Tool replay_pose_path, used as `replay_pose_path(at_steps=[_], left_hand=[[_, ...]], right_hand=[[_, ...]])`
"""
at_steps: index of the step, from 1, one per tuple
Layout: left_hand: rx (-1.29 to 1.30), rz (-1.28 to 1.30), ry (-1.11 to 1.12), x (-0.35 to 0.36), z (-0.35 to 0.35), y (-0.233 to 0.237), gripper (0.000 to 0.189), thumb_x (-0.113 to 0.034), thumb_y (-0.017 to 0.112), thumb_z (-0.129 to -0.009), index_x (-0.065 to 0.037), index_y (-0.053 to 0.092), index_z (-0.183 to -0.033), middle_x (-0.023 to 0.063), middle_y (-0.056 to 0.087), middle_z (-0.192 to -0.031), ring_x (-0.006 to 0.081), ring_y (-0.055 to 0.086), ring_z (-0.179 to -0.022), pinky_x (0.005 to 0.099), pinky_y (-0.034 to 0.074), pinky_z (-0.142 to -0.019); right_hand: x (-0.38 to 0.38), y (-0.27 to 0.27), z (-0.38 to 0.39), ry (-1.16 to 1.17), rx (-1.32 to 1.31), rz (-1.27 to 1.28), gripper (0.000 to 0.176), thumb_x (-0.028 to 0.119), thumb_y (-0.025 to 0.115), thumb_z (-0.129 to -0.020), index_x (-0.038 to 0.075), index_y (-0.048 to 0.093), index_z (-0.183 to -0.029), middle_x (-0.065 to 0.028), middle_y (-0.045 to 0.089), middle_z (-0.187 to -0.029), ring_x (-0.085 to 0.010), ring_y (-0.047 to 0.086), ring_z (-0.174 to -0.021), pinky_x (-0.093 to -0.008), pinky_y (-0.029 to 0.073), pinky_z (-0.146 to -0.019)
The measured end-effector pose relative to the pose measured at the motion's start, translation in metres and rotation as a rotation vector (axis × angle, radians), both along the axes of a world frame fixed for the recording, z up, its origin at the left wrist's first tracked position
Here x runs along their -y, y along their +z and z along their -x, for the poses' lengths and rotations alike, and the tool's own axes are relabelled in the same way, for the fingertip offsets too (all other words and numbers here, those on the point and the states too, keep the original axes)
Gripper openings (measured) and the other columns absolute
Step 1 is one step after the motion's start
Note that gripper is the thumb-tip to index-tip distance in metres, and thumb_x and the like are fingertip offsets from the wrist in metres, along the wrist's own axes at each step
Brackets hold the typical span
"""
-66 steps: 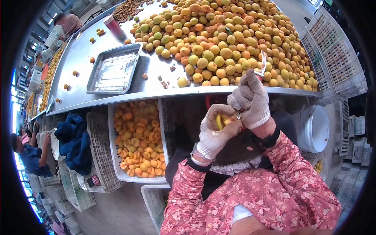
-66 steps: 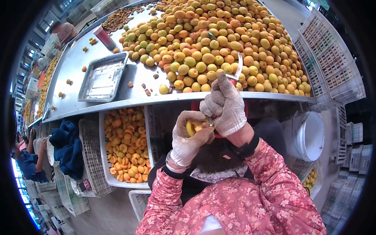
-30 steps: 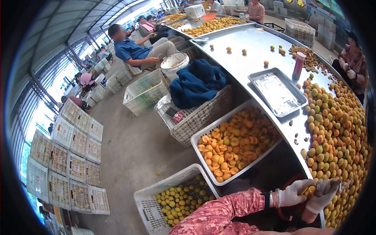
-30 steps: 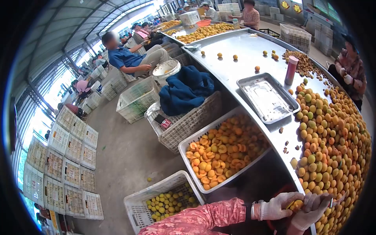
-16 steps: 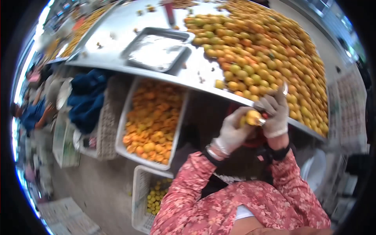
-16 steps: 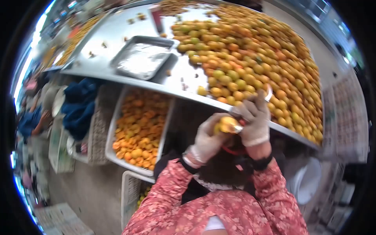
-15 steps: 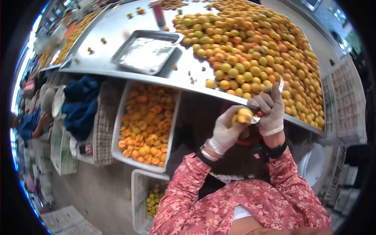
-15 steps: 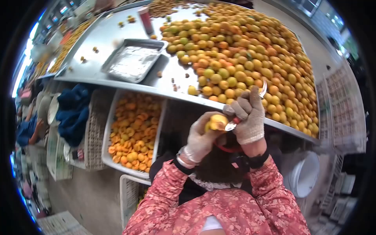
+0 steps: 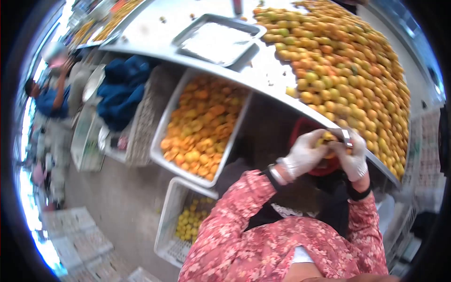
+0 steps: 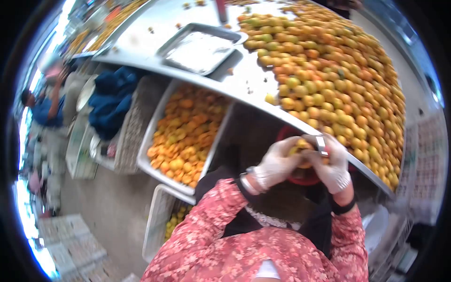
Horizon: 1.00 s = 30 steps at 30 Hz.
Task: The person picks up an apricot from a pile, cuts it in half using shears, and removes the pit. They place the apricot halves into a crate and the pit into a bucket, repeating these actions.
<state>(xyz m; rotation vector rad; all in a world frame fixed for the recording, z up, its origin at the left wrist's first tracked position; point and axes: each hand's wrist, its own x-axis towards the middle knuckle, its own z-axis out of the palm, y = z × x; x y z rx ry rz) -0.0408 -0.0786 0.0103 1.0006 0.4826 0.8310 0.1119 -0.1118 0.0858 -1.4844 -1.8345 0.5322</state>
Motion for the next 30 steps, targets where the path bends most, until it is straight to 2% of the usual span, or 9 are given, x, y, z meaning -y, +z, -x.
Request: replay_pose_path(at_steps=[5, 6, 8, 12, 14, 16, 24, 27, 30], left_hand=[[-0.038, -0.305, 0.215, -0.002, -0.003, 0.001, 0.022, -0.005, 0.057, -0.087, -0.001, 0.057, -0.109, 0.0079, 0.062, -0.093, 0.0136, 0.062, -0.085, 0.0326, 0.053, -0.077], [-0.168, -0.516, 0.308, -0.003, -0.001, 0.000, 0.022, -0.004, 0.058, -0.085, -0.001, 0.058, -0.107, 0.0082, 0.062, -0.092, 0.0133, 0.061, -0.086, 0.0326, 0.052, -0.079], [-0.306, -0.725, 0.402, -0.006, 0.005, 0.000, 0.022, -0.003, 0.059, -0.084, -0.001, 0.058, -0.105, 0.0085, 0.062, -0.091, 0.0131, 0.060, -0.087, 0.0326, 0.051, -0.080], [-0.044, -0.329, 0.246, -0.012, 0.004, -0.007, 0.014, -0.001, 0.058, -0.084, -0.003, 0.057, -0.098, 0.0057, 0.061, -0.088, 0.0137, 0.059, -0.084, 0.0290, 0.049, -0.080], [0.113, 0.029, 0.218, -0.012, 0.003, -0.014, 0.010, -0.001, 0.057, -0.087, -0.005, 0.058, -0.096, 0.0037, 0.060, -0.084, 0.0143, 0.060, -0.074, 0.0285, 0.052, -0.070], [0.270, 0.377, 0.090, -0.016, 0.013, -0.025, 0.008, -0.007, 0.059, -0.091, -0.007, 0.059, -0.098, 0.0053, 0.059, -0.081, 0.0151, 0.059, -0.058, 0.0265, 0.050, -0.049], [0.406, 0.557, 0.715, -0.067, 0.082, -0.056, 0.018, -0.023, 0.064, -0.092, -0.011, 0.055, -0.101, 0.0075, 0.061, -0.088, 0.0201, 0.062, -0.069, 0.0311, 0.053, -0.055], [0.715, 0.645, 0.651, -0.111, 0.127, -0.107, 0.039, -0.039, 0.062, -0.091, -0.007, 0.056, -0.114, 0.0132, 0.062, -0.106, 0.0270, 0.060, -0.096, 0.0407, 0.051, -0.085], [0.719, 0.677, 0.918, -0.120, 0.161, -0.152, 0.057, -0.045, 0.059, -0.091, -0.006, 0.051, -0.131, 0.0179, 0.056, -0.128, 0.0327, 0.050, -0.119, 0.0482, 0.036, -0.109]], right_hand=[[0.006, -0.014, 0.009, -0.218, -0.381, 0.161, 0.011, 0.006, 0.063, -0.089, -0.002, 0.068, -0.094, -0.0038, 0.065, -0.085, -0.0136, 0.062, -0.079, -0.0259, 0.047, -0.071], [0.009, -0.012, 0.011, -0.205, -0.383, 0.160, 0.011, 0.006, 0.063, -0.089, -0.002, 0.068, -0.094, -0.0038, 0.065, -0.085, -0.0136, 0.062, -0.079, -0.0259, 0.047, -0.071], [0.014, -0.007, 0.015, -0.278, -0.786, 0.389, 0.015, 0.016, 0.058, -0.094, 0.002, 0.062, -0.097, 0.0015, 0.057, -0.073, -0.0088, 0.051, -0.059, -0.0230, 0.042, -0.055], [0.007, -0.022, 0.014, -0.370, -0.872, 0.266, 0.017, 0.023, 0.058, -0.095, 0.006, 0.059, -0.097, 0.0043, 0.048, -0.065, -0.0073, 0.041, -0.050, -0.0231, 0.033, -0.046], [0.003, -0.033, 0.015, -0.311, -1.228, 0.162, 0.017, 0.026, 0.059, -0.094, 0.009, 0.057, -0.094, 0.0048, 0.042, -0.061, -0.0079, 0.036, -0.046, -0.0234, 0.028, -0.043], [0.011, -0.043, 0.016, -0.342, -1.297, 0.262, 0.017, 0.027, 0.061, -0.093, 0.011, 0.056, -0.092, 0.0036, 0.043, -0.061, -0.0091, 0.037, -0.046, -0.0238, 0.029, -0.043], [0.056, -0.090, 0.038, -0.476, -1.085, 0.561, 0.018, 0.020, 0.069, -0.088, 0.008, 0.061, -0.100, -0.0016, 0.059, -0.073, -0.0078, 0.051, -0.048, -0.0226, 0.042, -0.040], [0.062, -0.077, 0.042, -0.453, -1.048, 0.598, 0.019, 0.021, 0.070, -0.087, 0.005, 0.062, -0.096, -0.0016, 0.056, -0.064, -0.0092, 0.049, -0.044, -0.0226, 0.038, -0.040], [0.064, -0.072, 0.032, -0.396, -0.946, 0.610, 0.021, 0.023, 0.070, -0.087, 0.004, 0.065, -0.094, -0.0002, 0.055, -0.062, -0.0079, 0.048, -0.044, -0.0221, 0.037, -0.041]])
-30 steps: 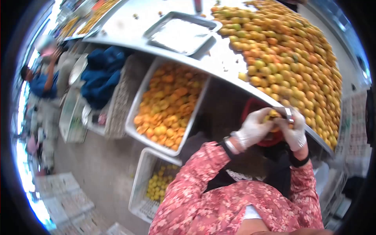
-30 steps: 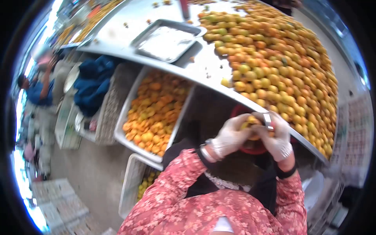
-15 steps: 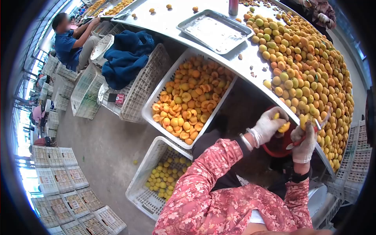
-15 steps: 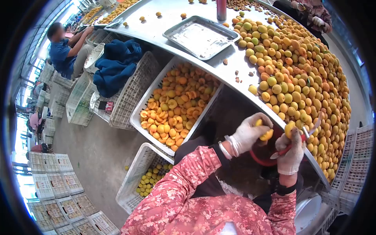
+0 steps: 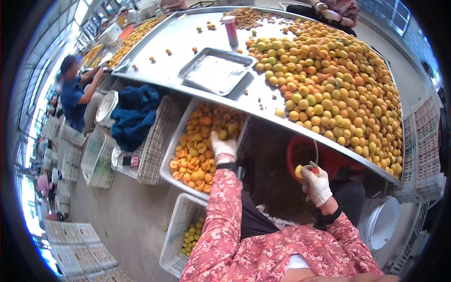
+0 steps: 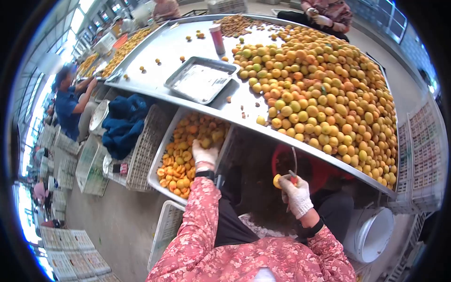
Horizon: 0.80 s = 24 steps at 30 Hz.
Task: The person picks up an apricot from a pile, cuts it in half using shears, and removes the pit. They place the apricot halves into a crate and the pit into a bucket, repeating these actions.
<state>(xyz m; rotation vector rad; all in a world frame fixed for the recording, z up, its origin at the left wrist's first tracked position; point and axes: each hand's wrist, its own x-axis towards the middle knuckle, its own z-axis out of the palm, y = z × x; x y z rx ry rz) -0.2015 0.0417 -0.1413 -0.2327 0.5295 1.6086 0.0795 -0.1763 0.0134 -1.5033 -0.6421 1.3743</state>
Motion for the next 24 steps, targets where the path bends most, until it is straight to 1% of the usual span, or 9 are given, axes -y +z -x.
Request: replay_pose_path(at_steps=[4, 5, 6, 8, 10, 12, 14, 17, 24], left_hand=[[-0.125, 0.180, 0.106, 0.000, -0.006, 0.041, 0.050, -0.038, 0.054, -0.095, -0.004, 0.051, -0.131, 0.0190, 0.055, -0.131, 0.0292, 0.045, -0.129, 0.0462, 0.037, -0.108], [-0.188, 0.106, 0.035, 0.006, -0.011, 0.047, 0.042, -0.032, 0.054, -0.097, -0.001, 0.054, -0.124, 0.0186, 0.062, -0.118, 0.0291, 0.056, -0.117, 0.0398, 0.048, -0.094], [-0.181, 0.101, 0.019, 0.009, -0.021, 0.060, 0.042, -0.032, 0.054, -0.097, -0.001, 0.054, -0.124, 0.0186, 0.062, -0.118, 0.0291, 0.056, -0.117, 0.0398, 0.048, -0.094], [-0.297, -0.092, -0.119, 0.018, -0.050, 0.089, 0.031, -0.025, 0.057, -0.096, 0.001, 0.057, -0.112, 0.0153, 0.066, -0.099, 0.0256, 0.064, -0.088, 0.0326, 0.054, -0.073], [-0.338, -0.268, -0.240, 0.030, -0.086, 0.114, 0.021, -0.022, 0.057, -0.096, -0.002, 0.059, -0.103, 0.0087, 0.062, -0.085, 0.0169, 0.058, -0.073, 0.0269, 0.049, -0.062], [-0.353, -0.236, -0.328, 0.048, -0.119, 0.153, 0.018, -0.019, 0.055, -0.097, -0.002, 0.060, -0.102, 0.0055, 0.059, -0.079, 0.0141, 0.054, -0.067, 0.0265, 0.046, -0.059], [-0.366, -0.278, -0.460, 0.054, -0.138, 0.157, 0.016, -0.017, 0.053, -0.098, -0.002, 0.060, -0.100, 0.0056, 0.059, -0.079, 0.0131, 0.055, -0.068, 0.0258, 0.046, -0.058], [-0.504, -0.339, -0.664, 0.065, -0.150, 0.172, 0.016, -0.017, 0.054, -0.098, -0.002, 0.062, -0.100, 0.0057, 0.062, -0.078, 0.0120, 0.058, -0.063, 0.0234, 0.048, -0.059], [-0.661, -0.298, -0.753, 0.059, -0.145, 0.166, 0.018, -0.018, 0.055, -0.097, -0.002, 0.062, -0.104, 0.0064, 0.064, -0.084, 0.0103, 0.061, -0.065, 0.0238, 0.050, -0.063]], right_hand=[[-0.002, 0.022, -0.015, 0.090, 0.158, 0.099, 0.020, 0.021, 0.070, -0.087, 0.005, 0.066, -0.097, 0.0026, 0.057, -0.066, -0.0055, 0.049, -0.049, -0.0214, 0.038, -0.045], [-0.004, 0.025, -0.021, 0.097, 0.197, 0.083, 0.021, 0.020, 0.070, -0.086, 0.004, 0.066, -0.100, 0.0032, 0.058, -0.068, -0.0049, 0.049, -0.051, -0.0211, 0.038, -0.046], [-0.009, 0.027, -0.026, 0.107, 0.237, 0.065, 0.023, 0.019, 0.070, -0.086, 0.004, 0.067, -0.103, 0.0039, 0.058, -0.069, -0.0043, 0.049, -0.053, -0.0209, 0.038, -0.047], [-0.025, 0.046, -0.044, 0.137, 0.329, 0.014, 0.024, 0.019, 0.069, -0.086, 0.005, 0.067, -0.105, 0.0018, 0.062, -0.077, -0.0042, 0.051, -0.058, -0.0203, 0.041, -0.052], [-0.052, 0.079, -0.058, 0.177, 0.464, -0.022, 0.025, 0.019, 0.070, -0.085, 0.004, 0.067, -0.105, -0.0017, 0.065, -0.081, -0.0071, 0.057, -0.068, -0.0233, 0.047, -0.061], [-0.089, 0.092, -0.076, 0.232, 0.677, -0.338, 0.026, 0.019, 0.070, -0.085, 0.002, 0.067, -0.104, -0.0045, 0.066, -0.081, -0.0089, 0.061, -0.079, -0.0261, 0.050, -0.071], [-0.125, 0.119, -0.079, 0.248, 0.869, -0.293, 0.028, 0.021, 0.070, -0.084, 0.001, 0.066, -0.104, -0.0093, 0.068, -0.085, -0.0146, 0.064, -0.081, -0.0289, 0.051, -0.075], [-0.189, 0.094, -0.097, 0.310, 1.168, -0.455, 0.030, 0.026, 0.067, -0.083, 0.004, 0.066, -0.103, -0.0191, 0.067, -0.086, -0.0292, 0.067, -0.079, -0.0359, 0.051, -0.072], [-0.277, 0.039, -0.091, 0.468, 1.373, -0.151, 0.024, 0.018, 0.063, -0.077, 0.004, 0.060, -0.097, -0.0232, 0.066, -0.087, -0.0399, 0.065, -0.088, -0.0442, 0.050, -0.077]])
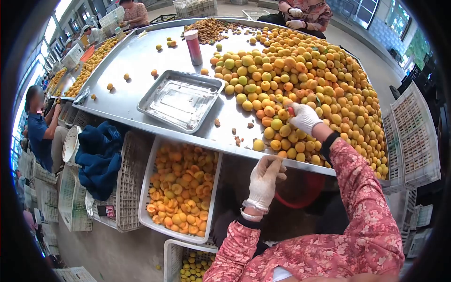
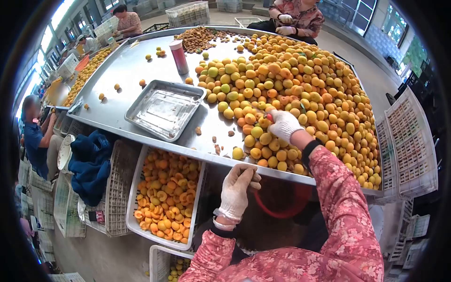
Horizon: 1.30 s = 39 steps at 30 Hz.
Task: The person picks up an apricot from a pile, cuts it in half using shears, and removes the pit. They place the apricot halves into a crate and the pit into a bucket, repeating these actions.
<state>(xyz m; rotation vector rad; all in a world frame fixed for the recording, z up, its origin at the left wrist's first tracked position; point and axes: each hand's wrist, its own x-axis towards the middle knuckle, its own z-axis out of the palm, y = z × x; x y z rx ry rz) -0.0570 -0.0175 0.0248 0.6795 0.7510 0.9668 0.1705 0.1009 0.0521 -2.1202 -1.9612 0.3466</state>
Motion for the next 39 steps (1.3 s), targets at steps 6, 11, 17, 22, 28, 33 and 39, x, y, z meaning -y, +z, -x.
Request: replay_pose_path(at_steps=[6, 11, 17, 22, 28, 33, 39], left_hand=[[0.028, 0.029, 0.048, -0.008, 0.003, -0.002, 0.019, -0.017, 0.053, -0.098, -0.002, 0.061, -0.107, 0.0077, 0.065, -0.085, 0.0125, 0.063, -0.066, 0.0252, 0.050, -0.062], [0.059, 0.025, 0.118, -0.007, -0.004, -0.005, 0.022, -0.018, 0.051, -0.099, -0.001, 0.059, -0.112, 0.0079, 0.065, -0.089, 0.0130, 0.063, -0.069, 0.0250, 0.050, -0.064], [-0.038, -0.215, -0.033, -0.001, -0.017, -0.003, 0.042, -0.035, 0.046, -0.103, -0.004, 0.051, -0.130, 0.0043, 0.064, -0.095, 0.0101, 0.062, -0.074, 0.0201, 0.047, -0.062], [0.143, -0.094, -0.121, 0.014, -0.026, 0.000, 0.037, -0.032, 0.049, -0.102, -0.006, 0.054, -0.127, 0.0029, 0.064, -0.090, 0.0091, 0.061, -0.068, 0.0210, 0.049, -0.059], [0.232, -0.118, -0.111, 0.021, -0.029, 0.012, 0.045, -0.042, 0.042, -0.102, -0.006, 0.052, -0.128, 0.0017, 0.057, -0.089, 0.0086, 0.053, -0.070, 0.0210, 0.043, -0.059], [0.153, -0.202, -0.145, 0.021, -0.033, 0.006, 0.048, -0.045, 0.044, -0.101, -0.005, 0.051, -0.126, 0.0013, 0.056, -0.089, 0.0079, 0.053, -0.070, 0.0191, 0.043, -0.058], [-0.039, -0.388, -0.081, 0.024, -0.034, -0.005, 0.047, -0.045, 0.041, -0.102, -0.003, 0.053, -0.119, 0.0024, 0.059, -0.093, 0.0068, 0.052, -0.065, 0.0195, 0.042, -0.056]], right_hand=[[-0.023, 0.007, 0.015, 0.001, 0.061, 0.209, 0.036, 0.023, 0.066, -0.076, 0.005, 0.064, -0.106, -0.0221, 0.067, -0.100, -0.0369, 0.065, -0.097, -0.0414, 0.051, -0.085], [0.027, 0.028, 0.022, -0.100, -0.847, 0.067, 0.023, 0.015, 0.073, -0.080, 0.005, 0.064, -0.098, 0.0051, 0.054, -0.067, -0.0059, 0.052, -0.056, -0.0223, 0.042, -0.050], [0.125, 0.063, 0.050, 0.044, -1.013, 0.275, 0.045, 0.013, 0.073, -0.078, 0.005, 0.062, -0.121, -0.0018, 0.065, -0.095, -0.0063, 0.058, -0.075, -0.0209, 0.047, -0.065], [0.163, 0.040, 0.048, 0.135, -0.757, -0.061, 0.040, 0.014, 0.069, -0.085, 0.002, 0.058, -0.121, -0.0065, 0.065, -0.099, -0.0110, 0.061, -0.090, -0.0257, 0.049, -0.080], [0.204, 0.048, 0.045, -0.069, -1.148, 0.013, 0.012, 0.017, 0.052, -0.098, 0.006, 0.055, -0.096, 0.0048, 0.050, -0.068, -0.0019, 0.045, -0.059, -0.0187, 0.035, -0.051], [0.204, 0.037, 0.042, 0.024, -1.029, 0.019, 0.018, 0.020, 0.051, -0.099, 0.003, 0.056, -0.097, 0.0004, 0.055, -0.070, -0.0072, 0.049, -0.061, -0.0241, 0.040, -0.054], [0.200, 0.031, 0.044, 0.058, -0.895, -0.005, 0.020, 0.019, 0.051, -0.100, 0.002, 0.057, -0.092, -0.0026, 0.058, -0.072, -0.0103, 0.052, -0.064, -0.0271, 0.043, -0.058]])
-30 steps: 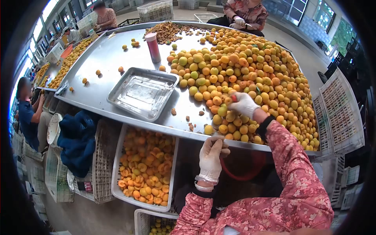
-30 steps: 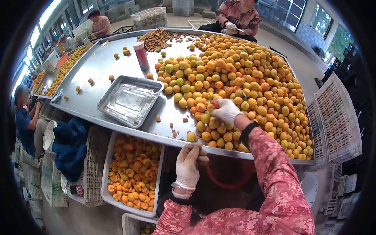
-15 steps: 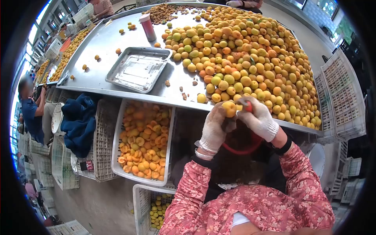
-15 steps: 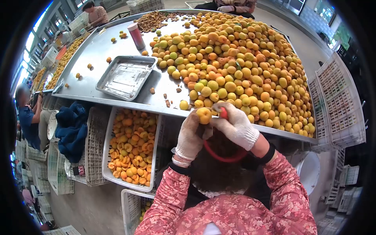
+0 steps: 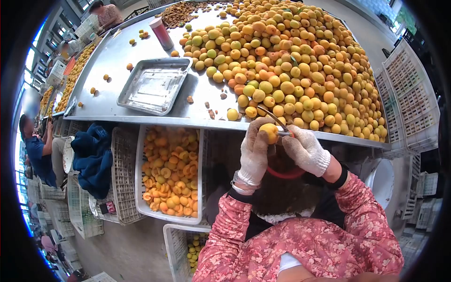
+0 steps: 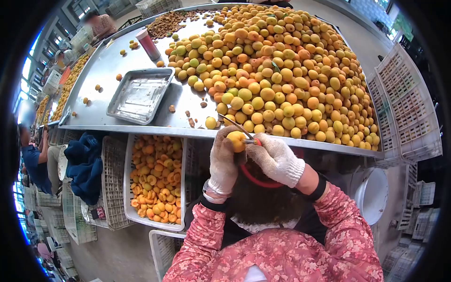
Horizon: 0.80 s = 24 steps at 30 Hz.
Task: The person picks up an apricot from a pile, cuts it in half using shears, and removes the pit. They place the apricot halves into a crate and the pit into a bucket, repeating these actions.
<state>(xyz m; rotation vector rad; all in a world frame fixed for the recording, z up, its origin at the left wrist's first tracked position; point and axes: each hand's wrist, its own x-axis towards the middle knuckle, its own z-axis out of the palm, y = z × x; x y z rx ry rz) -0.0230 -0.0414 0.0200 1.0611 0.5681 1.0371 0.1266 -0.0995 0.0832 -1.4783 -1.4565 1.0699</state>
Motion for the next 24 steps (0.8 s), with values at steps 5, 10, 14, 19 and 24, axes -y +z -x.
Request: replay_pose_path(at_steps=[5, 10, 14, 19, 24], left_hand=[[-0.153, -0.150, 0.074, 0.005, 0.005, 0.007, 0.042, -0.038, 0.042, -0.103, -0.001, 0.053, -0.119, 0.0047, 0.061, -0.097, 0.0094, 0.055, -0.071, 0.0227, 0.046, -0.063], [-0.187, -0.320, 0.175, 0.010, 0.003, -0.002, 0.038, -0.033, 0.043, -0.104, -0.001, 0.053, -0.119, 0.0087, 0.061, -0.101, 0.0164, 0.058, -0.092, 0.0296, 0.047, -0.083], [-0.217, -0.255, 0.195, 0.018, 0.001, -0.005, 0.036, -0.031, 0.044, -0.104, 0.000, 0.054, -0.118, 0.0095, 0.061, -0.100, 0.0161, 0.058, -0.094, 0.0293, 0.047, -0.086], [-0.253, -0.249, 0.213, 0.019, 0.003, -0.015, 0.036, -0.032, 0.045, -0.104, 0.000, 0.054, -0.118, 0.0096, 0.061, -0.101, 0.0156, 0.058, -0.092, 0.0285, 0.047, -0.084], [-0.205, -0.386, 0.242, 0.017, 0.003, -0.014, 0.040, -0.038, 0.050, -0.101, -0.002, 0.055, -0.118, 0.0113, 0.063, -0.093, 0.0185, 0.062, -0.081, 0.0323, 0.051, -0.075]], right_hand=[[0.001, -0.002, 0.003, 0.027, -0.043, 0.016, 0.019, 0.018, 0.052, -0.099, 0.001, 0.055, -0.092, -0.0101, 0.060, -0.072, -0.0171, 0.058, -0.064, -0.0292, 0.045, -0.060], [0.008, -0.024, 0.015, -0.019, 0.147, -0.196, 0.017, 0.017, 0.055, -0.097, 0.001, 0.052, -0.092, -0.0148, 0.060, -0.070, -0.0275, 0.062, -0.063, -0.0336, 0.046, -0.058], [0.006, -0.033, 0.019, -0.068, 0.202, -0.276, 0.016, 0.016, 0.056, -0.096, 0.002, 0.050, -0.091, -0.0137, 0.059, -0.064, -0.0341, 0.063, -0.060, -0.0364, 0.046, -0.054], [0.003, -0.044, 0.026, -0.087, 0.001, -0.162, 0.024, 0.023, 0.055, -0.098, 0.001, 0.051, -0.090, -0.0105, 0.062, -0.071, -0.0229, 0.058, -0.055, -0.0348, 0.046, -0.054], [0.009, 0.000, 0.024, -0.138, -0.765, 0.687, 0.045, 0.048, 0.046, -0.100, 0.011, 0.047, -0.075, 0.0041, 0.033, -0.052, -0.0075, 0.026, -0.037, -0.0251, 0.022, -0.035]])
